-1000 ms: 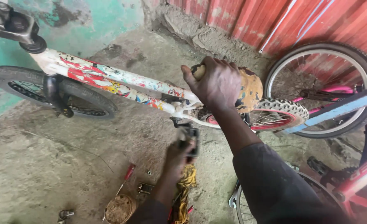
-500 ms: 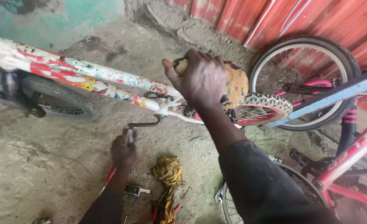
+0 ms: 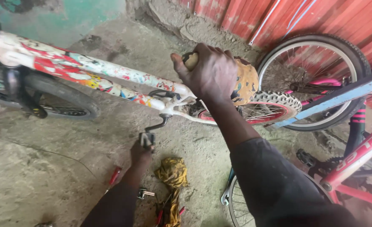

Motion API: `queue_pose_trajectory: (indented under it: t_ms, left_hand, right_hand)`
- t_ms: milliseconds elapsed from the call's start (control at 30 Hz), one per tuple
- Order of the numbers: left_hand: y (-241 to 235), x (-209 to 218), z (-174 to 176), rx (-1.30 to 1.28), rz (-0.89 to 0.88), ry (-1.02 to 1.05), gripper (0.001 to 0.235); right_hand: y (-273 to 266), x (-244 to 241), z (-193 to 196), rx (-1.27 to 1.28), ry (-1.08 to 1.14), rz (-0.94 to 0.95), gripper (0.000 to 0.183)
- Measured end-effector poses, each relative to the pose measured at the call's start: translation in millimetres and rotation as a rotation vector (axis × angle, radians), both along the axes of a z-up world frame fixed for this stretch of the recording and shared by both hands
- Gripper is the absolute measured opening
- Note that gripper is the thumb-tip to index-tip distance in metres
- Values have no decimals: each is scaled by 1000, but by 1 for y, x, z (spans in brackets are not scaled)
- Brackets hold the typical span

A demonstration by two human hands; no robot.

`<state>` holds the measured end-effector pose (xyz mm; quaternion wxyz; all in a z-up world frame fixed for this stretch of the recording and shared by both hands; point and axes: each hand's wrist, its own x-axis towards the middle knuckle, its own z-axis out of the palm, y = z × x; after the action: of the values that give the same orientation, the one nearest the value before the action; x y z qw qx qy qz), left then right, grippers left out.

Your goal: The person rotates the bicycle pedal with their hand while holding a rag, then uses pliers to cut a cable near the handlebars. They then use a screwdriver to adjust a bolt on the handlebar stem and finally pick up a red bucket.

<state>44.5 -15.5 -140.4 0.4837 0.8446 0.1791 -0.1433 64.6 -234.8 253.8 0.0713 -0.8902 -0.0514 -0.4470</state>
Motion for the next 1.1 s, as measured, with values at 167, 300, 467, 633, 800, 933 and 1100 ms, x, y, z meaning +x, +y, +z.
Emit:
queue_pose_trajectory:
  t_ms: [167,300,467,633,800,933,1100]
  left_hand:
    - [-123,-21,37,-684,97,268,48]
    - [-129,-62,130,-1505,-120,159,56]
    - [-48,-56,172,-874,-256,15,34]
    - [-25,-56,153,-570,-287,-17,56]
    - [-63,-88,182,-730,-150,-333,37]
    - [-118,-83,80,-956,12,-38,40]
    - [-103,-54,114,-225,171,-31,22]
  right_hand:
    - [1,16,-13,-14,44,-41,55]
    - [-7,7,-3,-5,-16,-19,50]
    - [-17,2,0,8,52,4,54]
    - [6,-11,5,68,91,55,58]
    - [18,-18,3,59,107,40,55]
    - [21,-24,-10,56,64,57,54]
    - [7,-20,-11,10,32,37,53]
